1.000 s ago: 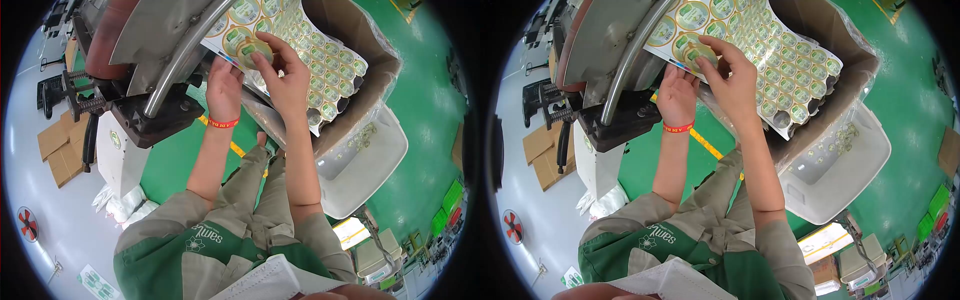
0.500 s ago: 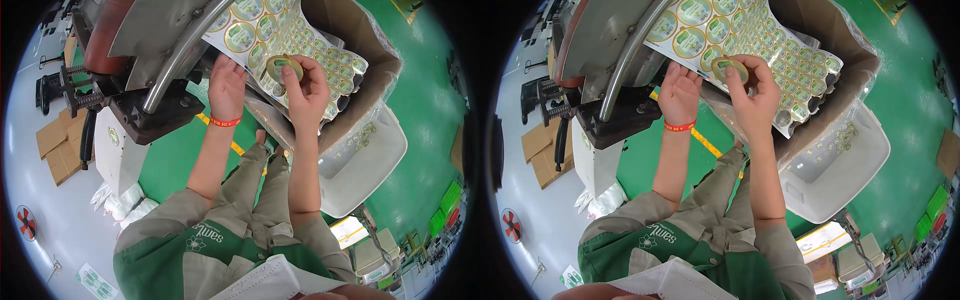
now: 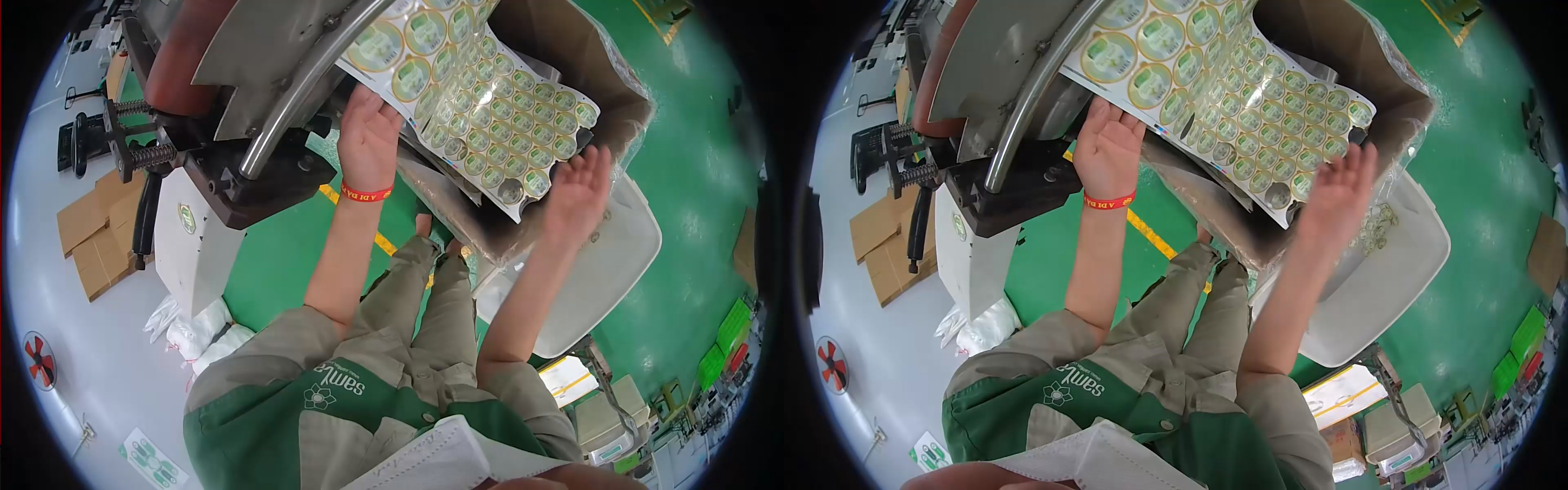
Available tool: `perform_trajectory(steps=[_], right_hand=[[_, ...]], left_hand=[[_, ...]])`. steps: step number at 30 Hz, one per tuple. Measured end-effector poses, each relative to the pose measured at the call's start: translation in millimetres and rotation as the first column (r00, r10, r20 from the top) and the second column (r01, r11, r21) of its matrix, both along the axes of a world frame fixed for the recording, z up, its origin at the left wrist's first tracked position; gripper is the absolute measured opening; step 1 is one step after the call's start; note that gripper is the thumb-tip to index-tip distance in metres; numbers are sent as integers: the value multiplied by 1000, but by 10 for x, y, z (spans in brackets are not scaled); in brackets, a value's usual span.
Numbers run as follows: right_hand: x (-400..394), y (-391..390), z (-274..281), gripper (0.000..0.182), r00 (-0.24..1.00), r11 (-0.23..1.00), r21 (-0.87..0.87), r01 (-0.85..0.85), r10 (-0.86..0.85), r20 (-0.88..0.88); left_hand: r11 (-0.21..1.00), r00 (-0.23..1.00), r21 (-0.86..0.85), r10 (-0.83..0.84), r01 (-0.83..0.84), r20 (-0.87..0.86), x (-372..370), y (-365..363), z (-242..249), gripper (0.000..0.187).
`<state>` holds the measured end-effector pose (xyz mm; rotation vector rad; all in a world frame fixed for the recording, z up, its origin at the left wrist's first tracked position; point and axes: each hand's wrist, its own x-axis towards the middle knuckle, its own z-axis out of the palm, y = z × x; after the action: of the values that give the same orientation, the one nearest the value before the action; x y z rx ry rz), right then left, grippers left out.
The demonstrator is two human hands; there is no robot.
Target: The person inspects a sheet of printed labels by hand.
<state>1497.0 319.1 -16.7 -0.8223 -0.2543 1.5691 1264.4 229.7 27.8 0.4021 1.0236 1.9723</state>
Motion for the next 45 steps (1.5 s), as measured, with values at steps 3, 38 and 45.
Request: perform_trajectory(steps=[3, 38, 45], right_hand=[[-757, -64, 326, 41, 910, 959, 153, -237, 164, 381], [-1510, -47, 408, 38, 553, 645, 373, -667, 93, 828], [-1005, -183, 245, 21, 707, 811, 420, -408, -10, 707]], left_hand=[[1000, 1000, -6, 12, -12, 14, 0, 27, 21, 52], [988, 993, -151, -17, -1, -116, -180, 68, 38, 29], [995, 997, -57, -81, 81, 12, -7, -36, -42, 25]])
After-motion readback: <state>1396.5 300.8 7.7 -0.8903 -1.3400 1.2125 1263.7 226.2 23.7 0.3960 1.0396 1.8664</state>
